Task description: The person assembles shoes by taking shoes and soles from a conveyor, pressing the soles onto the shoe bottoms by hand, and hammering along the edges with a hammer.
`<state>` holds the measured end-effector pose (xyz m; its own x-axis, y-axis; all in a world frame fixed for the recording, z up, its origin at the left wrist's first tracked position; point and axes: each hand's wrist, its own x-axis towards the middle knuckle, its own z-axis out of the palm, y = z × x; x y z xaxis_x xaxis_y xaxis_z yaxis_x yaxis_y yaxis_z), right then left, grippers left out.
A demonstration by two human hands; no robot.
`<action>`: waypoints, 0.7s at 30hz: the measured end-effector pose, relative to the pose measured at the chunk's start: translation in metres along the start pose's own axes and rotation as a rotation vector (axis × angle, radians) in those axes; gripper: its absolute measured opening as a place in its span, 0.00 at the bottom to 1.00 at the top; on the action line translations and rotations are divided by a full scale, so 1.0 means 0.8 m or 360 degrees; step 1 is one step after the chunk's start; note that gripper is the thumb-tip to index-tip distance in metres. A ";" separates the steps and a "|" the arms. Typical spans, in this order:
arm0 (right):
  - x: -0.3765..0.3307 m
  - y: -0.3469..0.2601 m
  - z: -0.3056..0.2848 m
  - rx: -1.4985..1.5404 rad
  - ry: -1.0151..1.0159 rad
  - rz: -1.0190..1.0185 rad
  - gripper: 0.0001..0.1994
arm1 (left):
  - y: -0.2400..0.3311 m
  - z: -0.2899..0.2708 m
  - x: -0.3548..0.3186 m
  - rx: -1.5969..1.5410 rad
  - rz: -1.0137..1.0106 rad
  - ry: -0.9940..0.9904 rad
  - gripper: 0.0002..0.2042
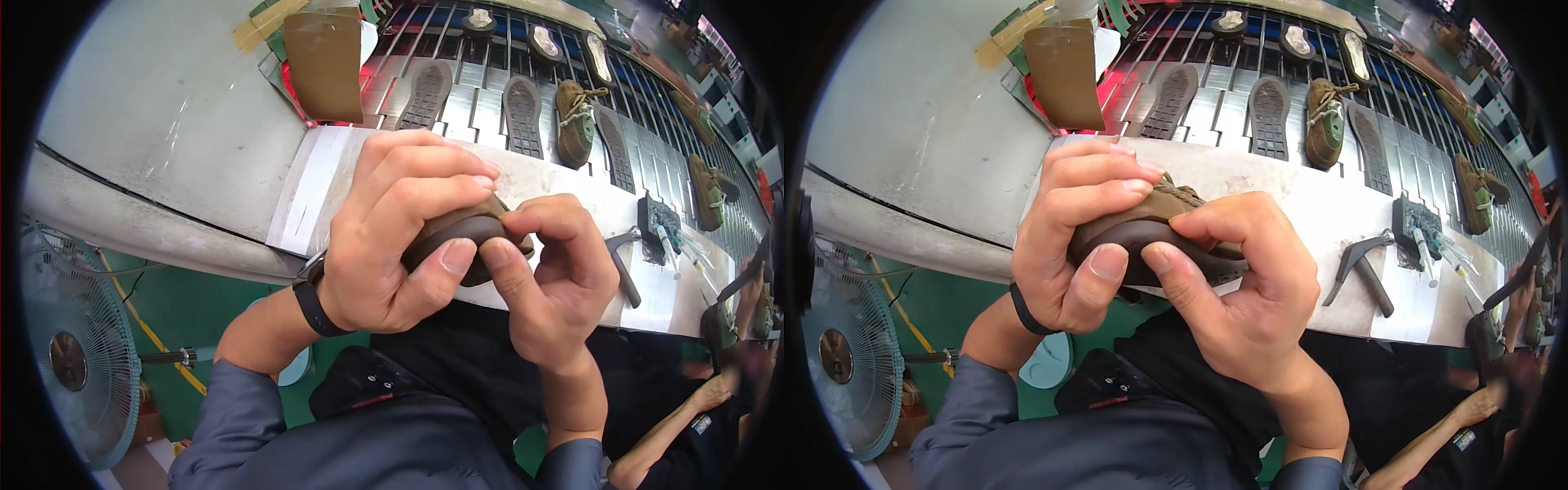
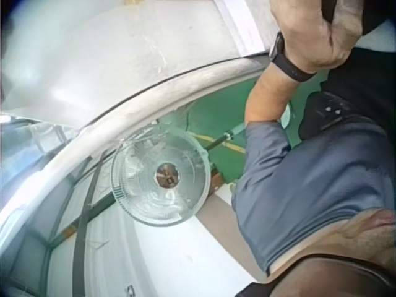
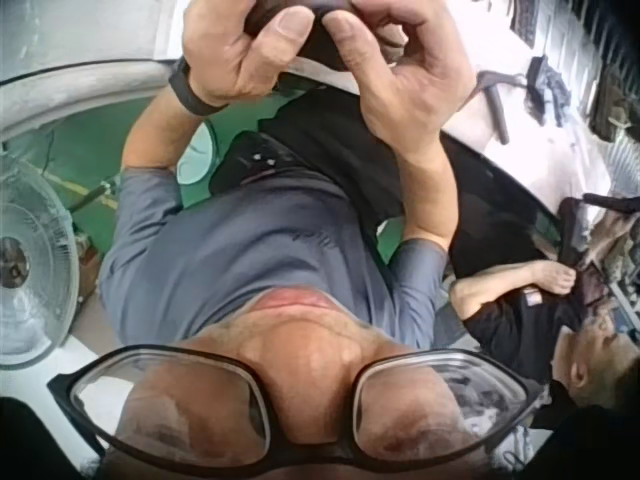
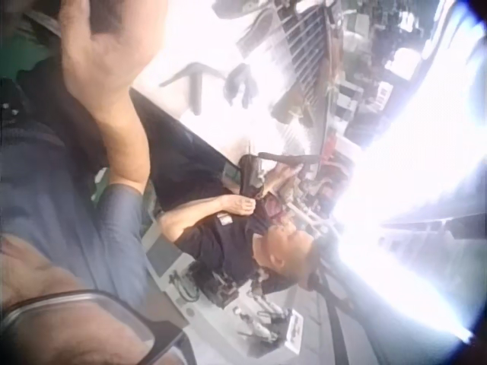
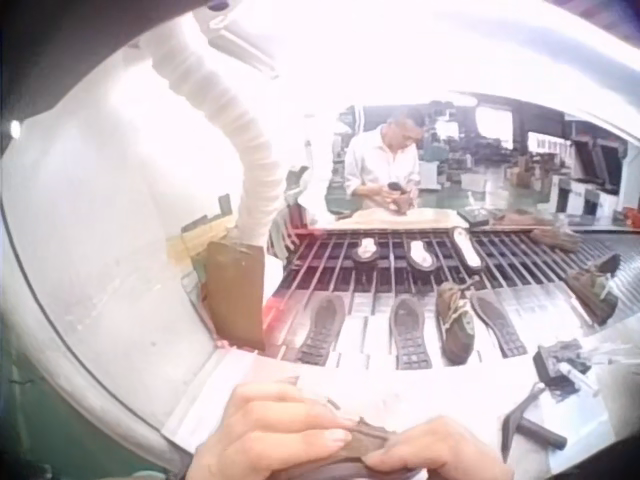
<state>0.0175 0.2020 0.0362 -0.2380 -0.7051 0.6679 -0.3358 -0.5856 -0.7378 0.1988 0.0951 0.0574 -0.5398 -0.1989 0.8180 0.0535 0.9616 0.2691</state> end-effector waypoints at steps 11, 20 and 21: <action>-0.017 -0.020 0.017 -0.0104 -0.0150 -0.0008 0.15 | 0.013 -0.010 -0.041 0.0158 0.0029 0.0024 0.17; -0.057 0.033 -0.004 -0.1077 -0.0645 -0.0118 0.24 | 0.023 0.085 -0.221 0.0148 -0.0661 0.0293 0.36; -0.062 0.041 -0.016 -0.1154 -0.0654 -0.0154 0.24 | 0.017 0.093 -0.231 0.0114 -0.0530 0.0219 0.38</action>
<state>0.0069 0.2227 -0.0197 0.1260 -0.8370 0.5325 -0.8738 -0.3478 -0.3400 0.2366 0.1589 -0.1281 -0.3993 -0.5222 0.7536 -0.1679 0.8497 0.4998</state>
